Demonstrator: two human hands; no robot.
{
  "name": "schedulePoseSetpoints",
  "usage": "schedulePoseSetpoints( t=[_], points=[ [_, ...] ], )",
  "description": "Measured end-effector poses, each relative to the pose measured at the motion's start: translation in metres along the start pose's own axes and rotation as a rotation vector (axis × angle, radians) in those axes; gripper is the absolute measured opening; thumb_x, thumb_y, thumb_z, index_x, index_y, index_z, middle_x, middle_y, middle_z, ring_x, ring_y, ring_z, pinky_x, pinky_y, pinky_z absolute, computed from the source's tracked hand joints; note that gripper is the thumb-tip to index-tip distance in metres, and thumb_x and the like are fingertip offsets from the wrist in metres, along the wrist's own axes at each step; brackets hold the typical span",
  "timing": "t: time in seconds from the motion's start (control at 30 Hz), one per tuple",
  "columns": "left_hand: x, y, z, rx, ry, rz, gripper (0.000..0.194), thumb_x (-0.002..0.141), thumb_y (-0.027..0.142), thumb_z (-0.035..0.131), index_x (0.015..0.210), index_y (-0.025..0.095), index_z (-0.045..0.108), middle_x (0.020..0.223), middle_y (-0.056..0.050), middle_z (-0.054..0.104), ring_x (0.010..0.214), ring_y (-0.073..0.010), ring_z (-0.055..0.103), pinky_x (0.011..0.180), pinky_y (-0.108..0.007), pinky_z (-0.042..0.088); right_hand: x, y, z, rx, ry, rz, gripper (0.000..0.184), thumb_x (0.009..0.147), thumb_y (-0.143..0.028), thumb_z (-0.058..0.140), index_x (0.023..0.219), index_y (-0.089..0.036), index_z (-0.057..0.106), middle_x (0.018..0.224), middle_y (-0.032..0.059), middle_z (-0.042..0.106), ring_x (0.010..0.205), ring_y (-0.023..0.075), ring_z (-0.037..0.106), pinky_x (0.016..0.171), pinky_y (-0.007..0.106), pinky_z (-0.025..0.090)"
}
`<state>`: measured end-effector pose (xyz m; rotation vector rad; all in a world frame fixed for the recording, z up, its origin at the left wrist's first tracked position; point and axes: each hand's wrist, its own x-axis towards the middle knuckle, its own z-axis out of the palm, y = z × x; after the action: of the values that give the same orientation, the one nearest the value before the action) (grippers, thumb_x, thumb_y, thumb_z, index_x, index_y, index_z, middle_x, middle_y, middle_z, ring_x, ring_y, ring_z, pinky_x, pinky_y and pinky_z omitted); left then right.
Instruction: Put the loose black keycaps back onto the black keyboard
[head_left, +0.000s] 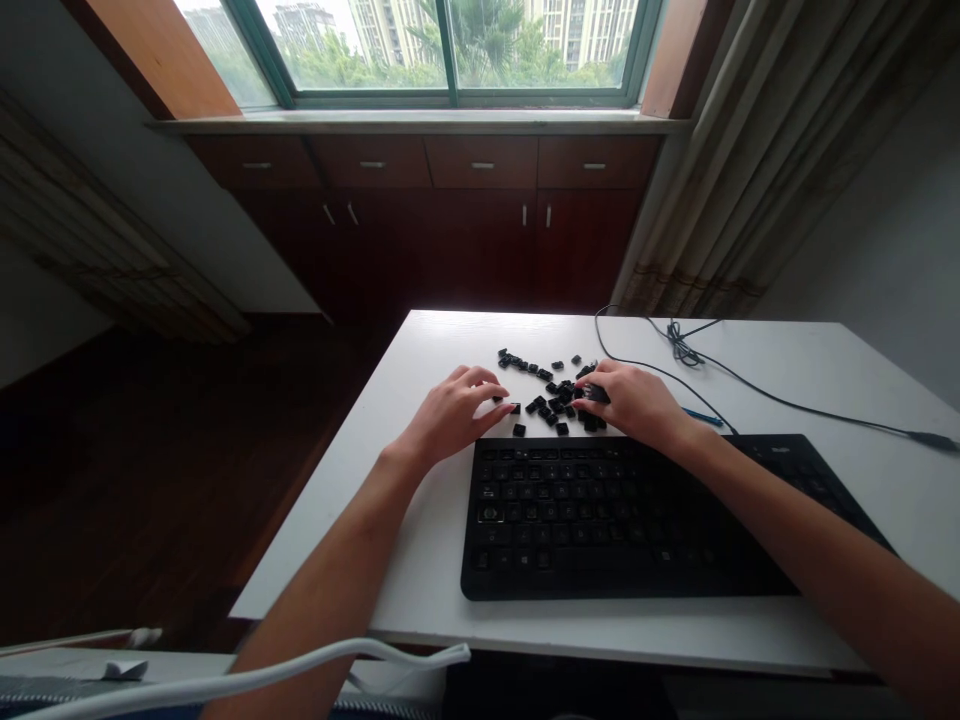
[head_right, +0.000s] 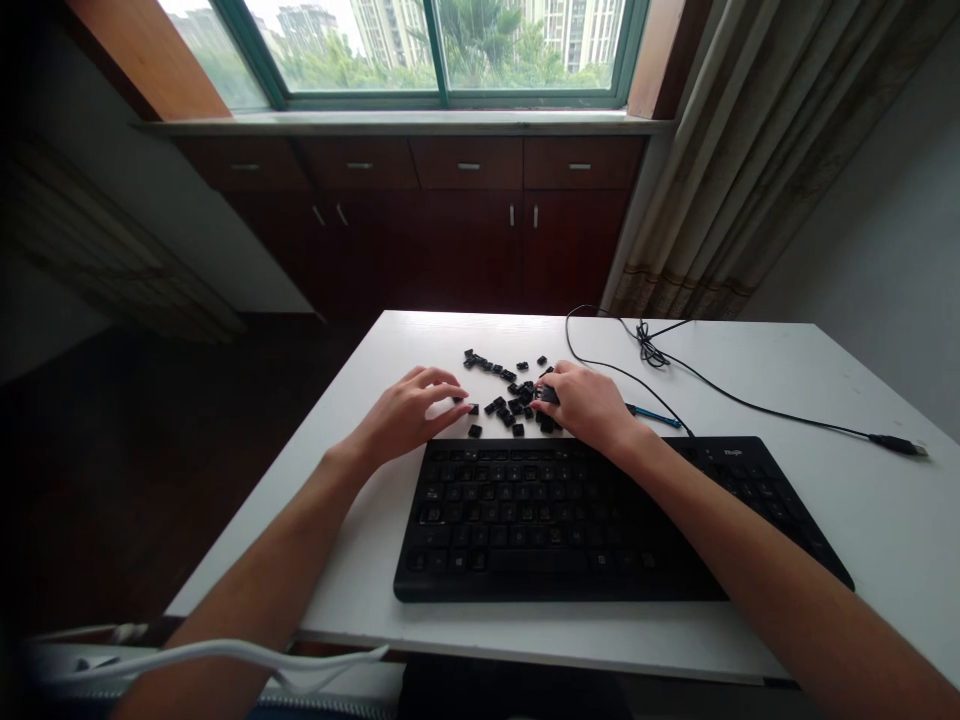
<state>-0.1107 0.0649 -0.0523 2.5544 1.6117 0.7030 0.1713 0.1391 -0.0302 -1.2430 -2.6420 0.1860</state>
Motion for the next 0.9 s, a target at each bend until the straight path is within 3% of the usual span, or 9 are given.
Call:
schedulePoseSetpoints(
  t=[0.27,0.5,0.6,0.67,0.73,0.8,0.9],
  points=[
    [0.000,0.001,-0.001,0.004,0.011,-0.011,0.031,0.099,0.044,0.052,0.106,0.021,0.071,0.112,-0.009,0.067,0.103,-0.0242,0.061,0.076,-0.040,0.058,-0.002,0.003,-0.002,0.078,0.014,-0.044,0.027,0.090,-0.046,0.065,0.101,-0.023,0.075,0.109,0.0056,0.069,0.080,0.0197,0.067,0.066,0.031,0.051],
    [0.002,0.011,-0.005,-0.017,0.140,-0.055,0.026,0.099,0.039,0.053,0.105,0.020,0.070,0.109,-0.009,0.068,0.100,-0.0235,0.063,0.077,-0.041,0.058,-0.013,-0.003,-0.015,0.227,0.120,-0.050,0.027,0.089,-0.042,0.068,0.104,-0.021,0.073,0.117,0.0064,0.069,0.094,0.0213,0.067,0.083,0.034,0.052],
    [0.004,0.025,-0.005,-0.097,0.208,-0.035,0.023,0.098,0.036,0.056,0.112,0.022,0.068,0.111,-0.009,0.069,0.101,-0.0239,0.063,0.078,-0.041,0.058,-0.023,-0.011,-0.027,0.659,0.129,0.076,0.031,0.085,-0.044,0.072,0.103,-0.020,0.073,0.092,0.0042,0.072,0.074,0.0157,0.064,0.068,0.029,0.051],
    [0.006,0.038,-0.005,-0.193,0.246,-0.014,0.024,0.097,0.034,0.059,0.118,0.023,0.065,0.112,-0.008,0.069,0.101,-0.0228,0.063,0.077,-0.039,0.059,-0.029,-0.020,-0.033,1.091,0.025,0.196,0.034,0.085,-0.047,0.071,0.104,-0.018,0.071,0.063,-0.0026,0.060,0.052,0.0099,0.049,0.049,0.022,0.041],
    [0.007,0.052,-0.005,-0.308,0.267,0.006,0.029,0.095,0.031,0.063,0.123,0.023,0.062,0.113,-0.008,0.069,0.099,-0.0203,0.064,0.074,-0.035,0.059,-0.034,-0.030,-0.035,1.504,-0.084,0.291,0.031,0.087,-0.047,0.068,0.099,-0.018,0.069,0.053,-0.0062,0.051,0.043,0.0063,0.035,0.041,0.018,0.030],
    [0.006,0.065,-0.003,-0.404,0.272,0.023,0.035,0.092,0.031,0.067,0.126,0.023,0.060,0.113,-0.008,0.068,0.095,-0.0180,0.064,0.072,-0.032,0.058,-0.038,-0.040,-0.033,1.808,-0.119,0.385,0.027,0.086,-0.043,0.070,0.091,-0.017,0.066,0.067,-0.0018,0.063,0.043,0.0036,0.030,0.038,0.015,0.027],
    [0.004,0.078,0.001,-0.496,0.264,0.049,0.043,0.089,0.030,0.071,0.129,0.024,0.058,0.112,-0.007,0.069,0.095,-0.0176,0.064,0.071,-0.030,0.057,-0.042,-0.049,-0.026,2.026,-0.117,0.535,0.023,0.085,-0.037,0.071,0.087,-0.015,0.064,0.099,0.0076,0.073,0.045,0.0007,0.031,0.036,0.011,0.027]
  ],
)
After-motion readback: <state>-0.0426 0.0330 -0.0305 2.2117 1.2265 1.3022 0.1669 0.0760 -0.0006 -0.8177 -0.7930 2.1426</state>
